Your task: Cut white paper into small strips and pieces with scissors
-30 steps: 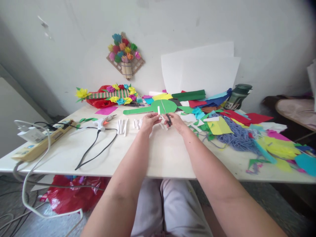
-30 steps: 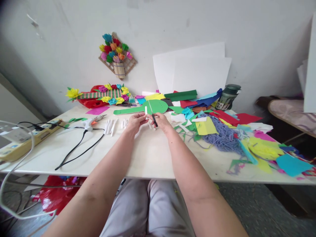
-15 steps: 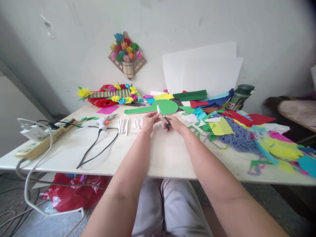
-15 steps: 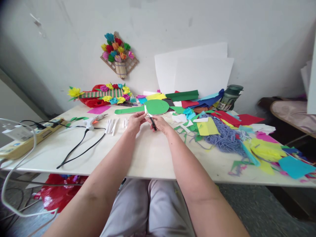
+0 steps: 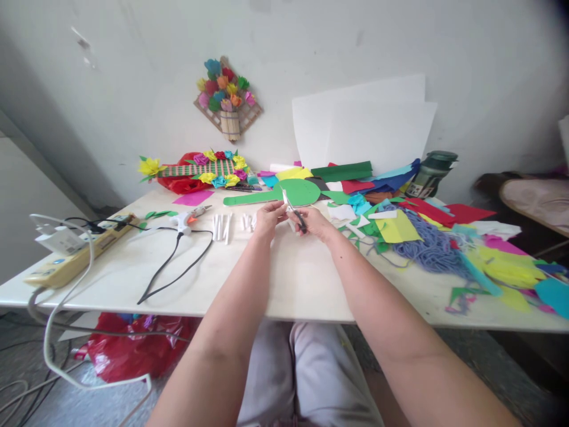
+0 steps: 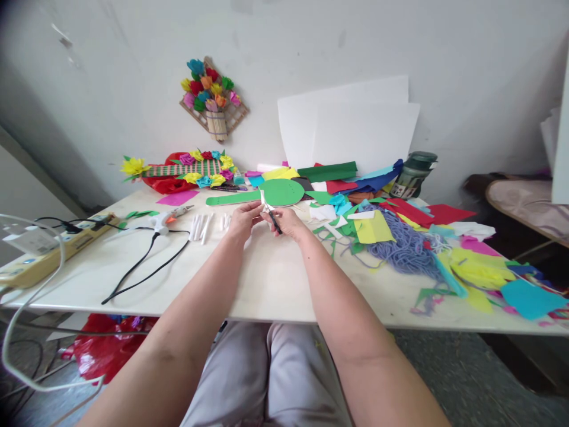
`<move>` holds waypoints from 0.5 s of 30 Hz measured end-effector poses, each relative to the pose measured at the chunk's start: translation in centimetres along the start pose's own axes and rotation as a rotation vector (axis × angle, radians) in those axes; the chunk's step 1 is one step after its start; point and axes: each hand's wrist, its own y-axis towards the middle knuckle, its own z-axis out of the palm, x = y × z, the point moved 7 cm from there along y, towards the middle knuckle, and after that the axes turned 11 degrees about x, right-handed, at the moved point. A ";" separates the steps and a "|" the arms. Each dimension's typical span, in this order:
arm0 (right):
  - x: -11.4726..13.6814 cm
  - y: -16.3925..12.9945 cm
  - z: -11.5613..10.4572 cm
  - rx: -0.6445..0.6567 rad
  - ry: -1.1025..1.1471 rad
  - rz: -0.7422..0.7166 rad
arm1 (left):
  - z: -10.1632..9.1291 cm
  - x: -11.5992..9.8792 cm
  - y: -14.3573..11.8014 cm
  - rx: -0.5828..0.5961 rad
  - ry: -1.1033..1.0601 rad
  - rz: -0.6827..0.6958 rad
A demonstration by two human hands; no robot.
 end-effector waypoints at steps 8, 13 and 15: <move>0.1 -0.1 -0.1 -0.016 -0.014 0.000 | -0.1 0.0 0.0 -0.029 -0.058 -0.001; 0.1 -0.1 0.2 0.003 -0.020 0.021 | -0.1 -0.2 0.1 -0.046 -0.060 0.033; 0.1 -0.1 0.2 0.007 -0.027 0.025 | -0.1 -0.3 0.1 -0.052 -0.062 0.039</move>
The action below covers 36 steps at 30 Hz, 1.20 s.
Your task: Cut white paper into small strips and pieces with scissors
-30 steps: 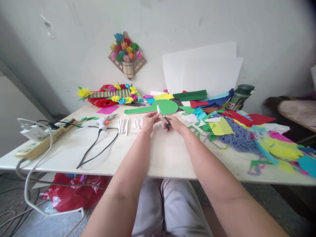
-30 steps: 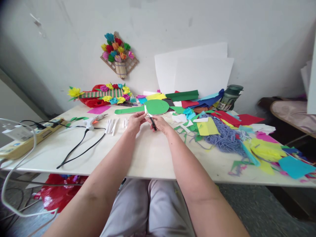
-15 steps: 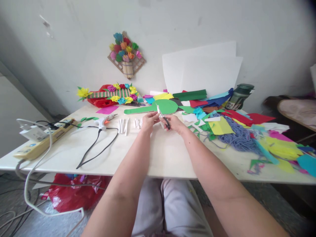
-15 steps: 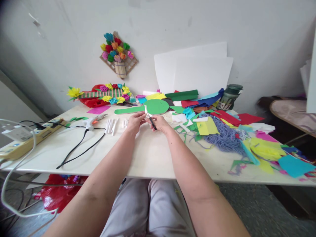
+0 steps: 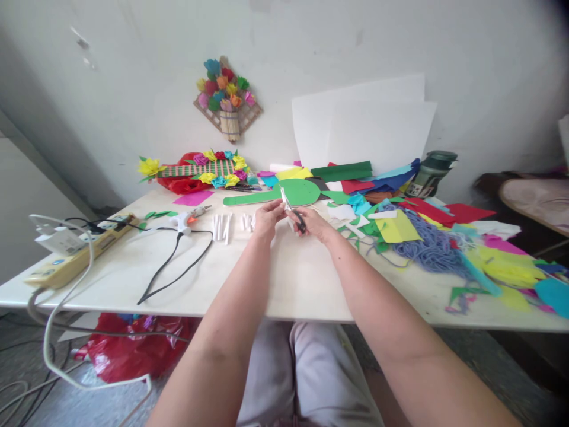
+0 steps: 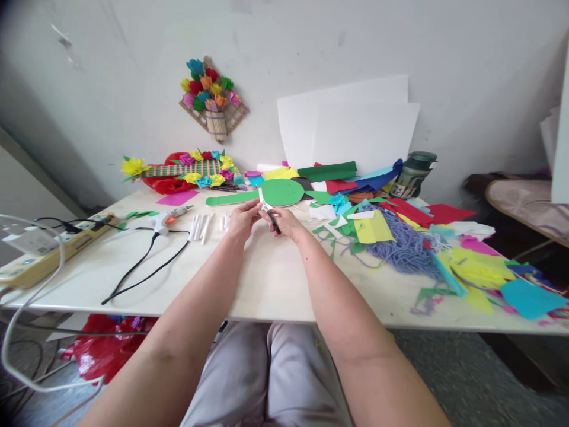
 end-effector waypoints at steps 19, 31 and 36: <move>0.0 0.0 0.2 -0.006 0.021 0.010 | 0.5 -0.2 -0.2 0.042 0.006 0.018; -0.3 0.3 0.1 -0.013 0.021 -0.010 | 0.7 0.1 -0.1 0.093 0.041 -0.003; 0.0 0.0 0.1 -0.023 0.034 0.022 | 0.7 -0.2 0.1 0.085 0.044 0.051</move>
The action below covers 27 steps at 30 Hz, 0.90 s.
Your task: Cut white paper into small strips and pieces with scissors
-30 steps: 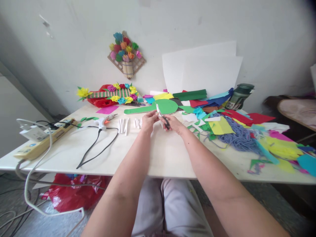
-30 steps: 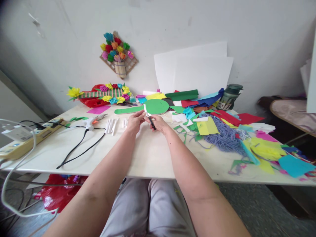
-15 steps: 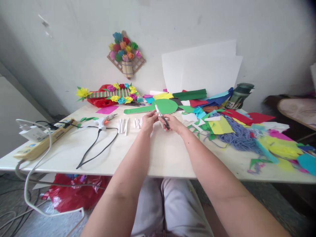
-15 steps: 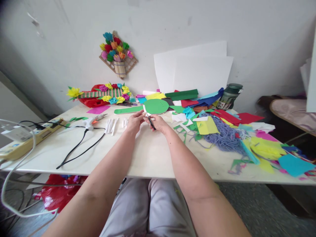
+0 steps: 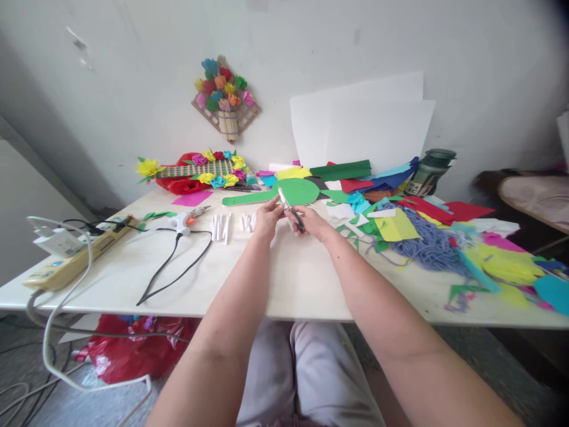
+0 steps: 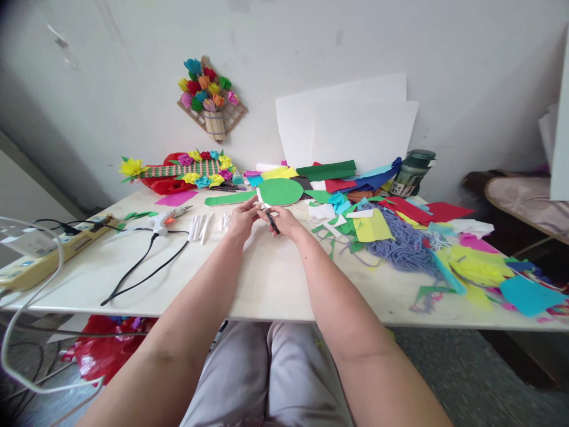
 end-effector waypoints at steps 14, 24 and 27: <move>-0.6 0.2 -0.1 0.045 -0.031 0.005 | 0.0 0.3 0.1 -0.003 -0.001 0.028; -0.4 0.1 0.0 0.038 -0.006 0.005 | 0.2 0.3 0.0 -0.005 -0.014 0.019; -0.2 0.0 0.2 0.034 0.007 0.005 | 0.2 0.4 0.0 -0.021 -0.031 0.006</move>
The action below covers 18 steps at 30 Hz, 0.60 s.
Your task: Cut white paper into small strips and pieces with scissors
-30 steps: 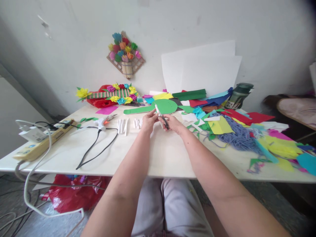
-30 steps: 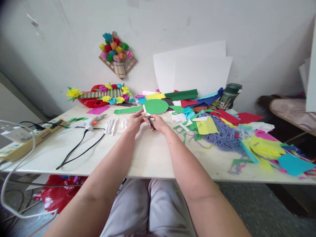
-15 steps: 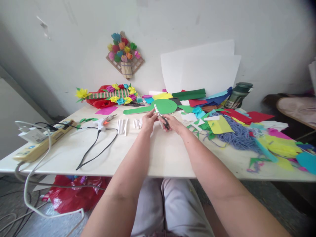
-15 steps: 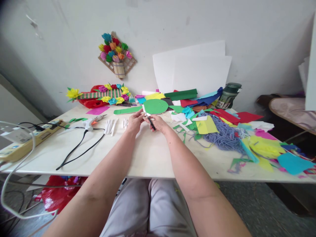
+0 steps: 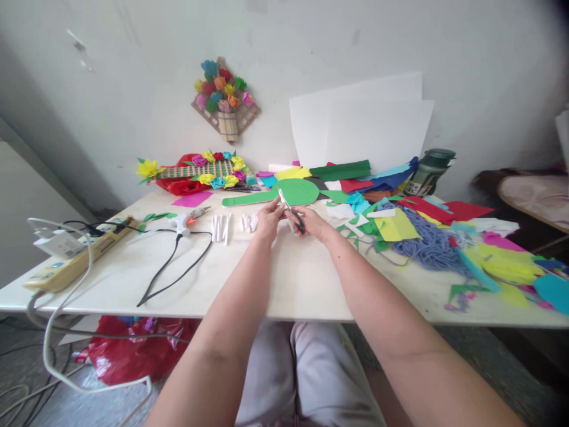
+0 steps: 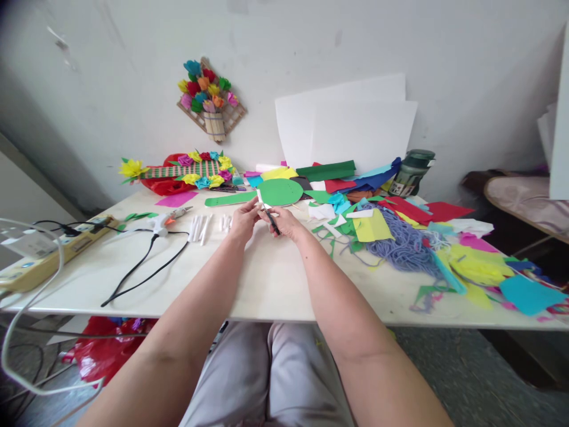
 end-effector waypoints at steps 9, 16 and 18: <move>0.2 0.0 0.1 -0.008 0.035 -0.019 | 0.2 -0.2 -0.2 -0.030 -0.036 -0.015; 0.0 0.4 0.0 -0.008 0.037 -0.031 | 0.3 -0.2 -0.2 -0.018 -0.029 -0.016; -0.2 0.5 0.0 -0.011 0.039 -0.034 | 0.3 -0.3 -0.2 -0.022 -0.028 -0.013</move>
